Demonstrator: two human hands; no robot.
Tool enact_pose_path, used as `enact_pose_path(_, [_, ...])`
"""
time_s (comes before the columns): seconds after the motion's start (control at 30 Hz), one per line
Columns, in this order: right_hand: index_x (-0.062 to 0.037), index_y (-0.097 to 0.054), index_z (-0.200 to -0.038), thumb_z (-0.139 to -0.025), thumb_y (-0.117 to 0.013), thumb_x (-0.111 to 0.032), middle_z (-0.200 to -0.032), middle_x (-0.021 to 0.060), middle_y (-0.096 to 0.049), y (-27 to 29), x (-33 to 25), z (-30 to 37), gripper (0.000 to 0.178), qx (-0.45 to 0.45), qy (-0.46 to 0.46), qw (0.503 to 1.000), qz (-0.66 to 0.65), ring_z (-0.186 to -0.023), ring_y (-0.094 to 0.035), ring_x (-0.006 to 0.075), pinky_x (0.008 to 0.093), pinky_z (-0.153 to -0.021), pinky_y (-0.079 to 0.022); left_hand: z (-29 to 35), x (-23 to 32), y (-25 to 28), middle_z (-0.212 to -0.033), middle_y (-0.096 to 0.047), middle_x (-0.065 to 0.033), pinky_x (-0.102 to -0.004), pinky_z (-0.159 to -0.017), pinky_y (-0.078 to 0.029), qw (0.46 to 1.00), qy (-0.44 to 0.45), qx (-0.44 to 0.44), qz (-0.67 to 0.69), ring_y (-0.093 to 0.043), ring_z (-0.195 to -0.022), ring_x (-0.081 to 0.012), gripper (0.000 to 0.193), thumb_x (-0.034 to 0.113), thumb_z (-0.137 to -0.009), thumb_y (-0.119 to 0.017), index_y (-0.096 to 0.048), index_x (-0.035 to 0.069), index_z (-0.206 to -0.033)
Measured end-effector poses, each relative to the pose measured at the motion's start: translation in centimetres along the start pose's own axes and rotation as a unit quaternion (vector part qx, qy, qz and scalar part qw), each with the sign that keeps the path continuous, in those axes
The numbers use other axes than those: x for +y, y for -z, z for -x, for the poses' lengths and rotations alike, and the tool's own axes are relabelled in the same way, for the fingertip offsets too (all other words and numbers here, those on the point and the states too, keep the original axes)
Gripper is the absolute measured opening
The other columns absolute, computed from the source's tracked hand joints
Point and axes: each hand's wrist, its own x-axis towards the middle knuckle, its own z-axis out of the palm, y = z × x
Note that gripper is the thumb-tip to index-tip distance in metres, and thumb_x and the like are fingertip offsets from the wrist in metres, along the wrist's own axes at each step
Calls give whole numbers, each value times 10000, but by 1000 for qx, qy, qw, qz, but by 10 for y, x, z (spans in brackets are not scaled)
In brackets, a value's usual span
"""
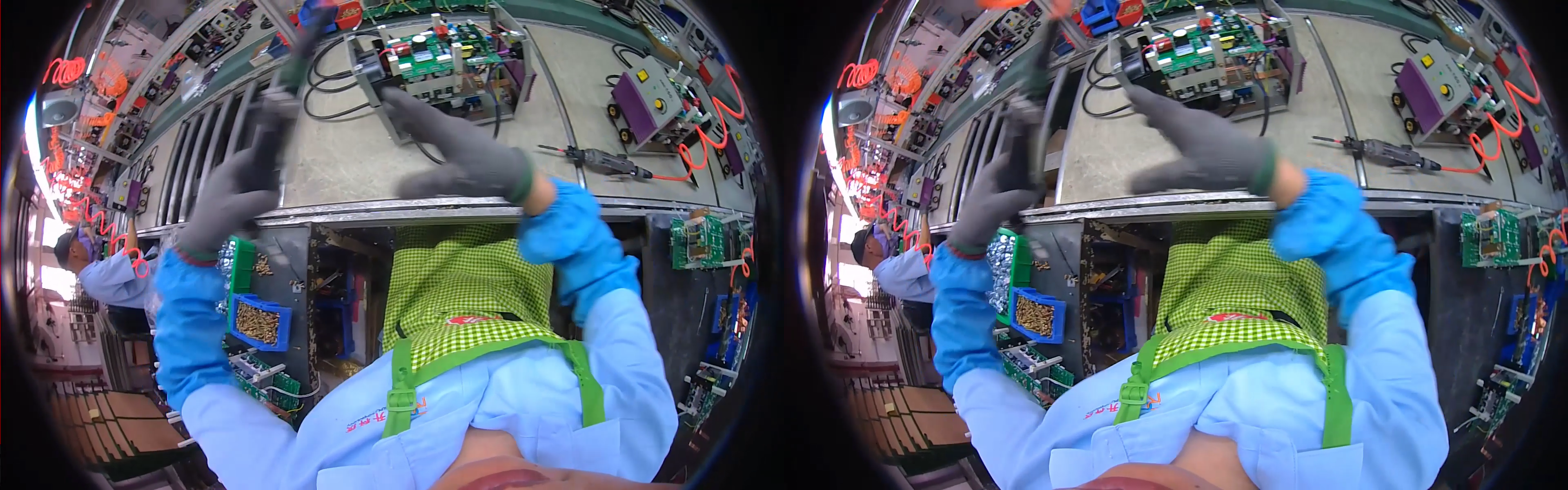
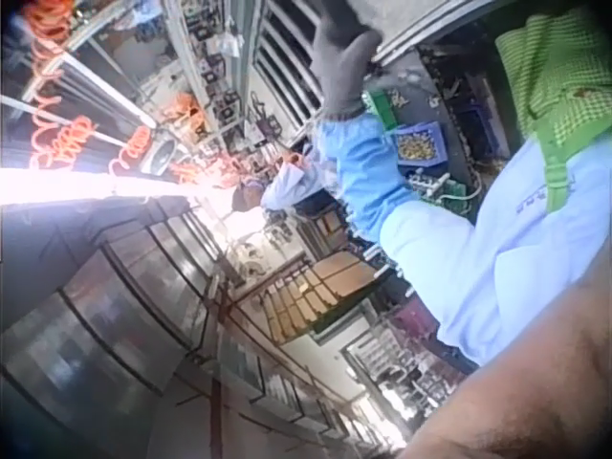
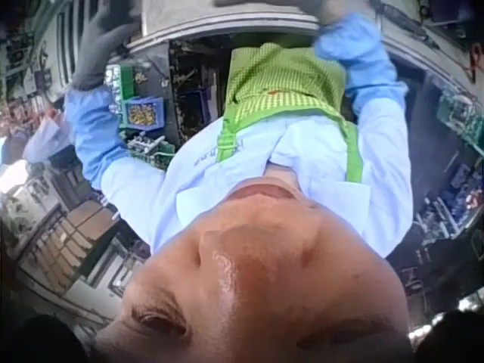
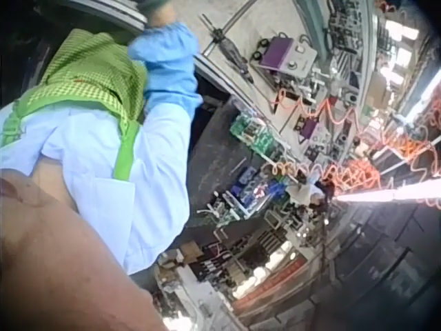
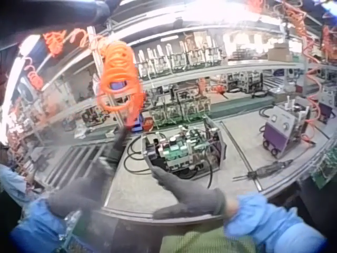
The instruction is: The recorder is assembling an electronic circuit board into a metal housing using an electric screwdriver.
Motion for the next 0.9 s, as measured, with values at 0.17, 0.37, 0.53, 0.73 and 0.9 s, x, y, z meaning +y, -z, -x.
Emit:
enact_pose_path(0.17, [-41, -517, -1114, -853, -636, -74, -1077, 52, -602, -24, -1, -7, 288, 282, -15, 900, -331, -944, -604, 156, 293, -838, -487, -68, 8, -140, -938, -577, -45, -260, -732, -486, 976, -37, -165, 139, -565, -810, -111, 471, 139, -724, -751, -535, -7, -1116])
enact_pose_path(0.37, [-87, -535, -1087, -763, -687, -67, -1045, 90, -601, 21, 27, 57, 359, 119, 23, 985, 119, -1026, -603, 261, 375, -838, -492, -104, -28, -255, -1134, -538, -79, -321, -856, -496, 884, 45, -215, 412, -554, -1042, -194, 567, 181, -768, -740, -459, 75, -1248])
enact_pose_path(0.53, [-107, -492, -1178, -628, -724, -108, -1253, 129, -510, 32, 16, 84, 597, -88, 23, 940, 329, -1281, -401, 348, 423, -1054, -337, -112, -33, -311, -1267, -469, -129, -355, -954, -450, 864, -264, -236, 357, -489, -1169, -234, 663, 181, -721, -784, -439, 106, -1282])
enact_pose_path(0.73, [-14, -292, -1409, -725, -764, -326, -1397, 209, -387, 135, 58, 99, 887, -94, -126, 967, 199, -1300, -378, 305, 360, -1071, -302, -126, -32, -332, -1058, -549, -127, -435, -892, -510, 772, -86, -302, 553, -585, -986, -254, 440, 63, -788, -624, -439, 37, -1186])
enact_pose_path(0.9, [-36, -360, -1376, -756, -668, -529, -1332, 209, -471, 162, 185, 66, 850, 192, -316, 894, 254, -1215, -478, 323, 359, -1010, -374, -138, -37, -345, -957, -556, -118, -429, -824, -546, 588, 168, -310, 727, -607, -848, -240, 313, 42, -801, -584, -446, 30, -1082])
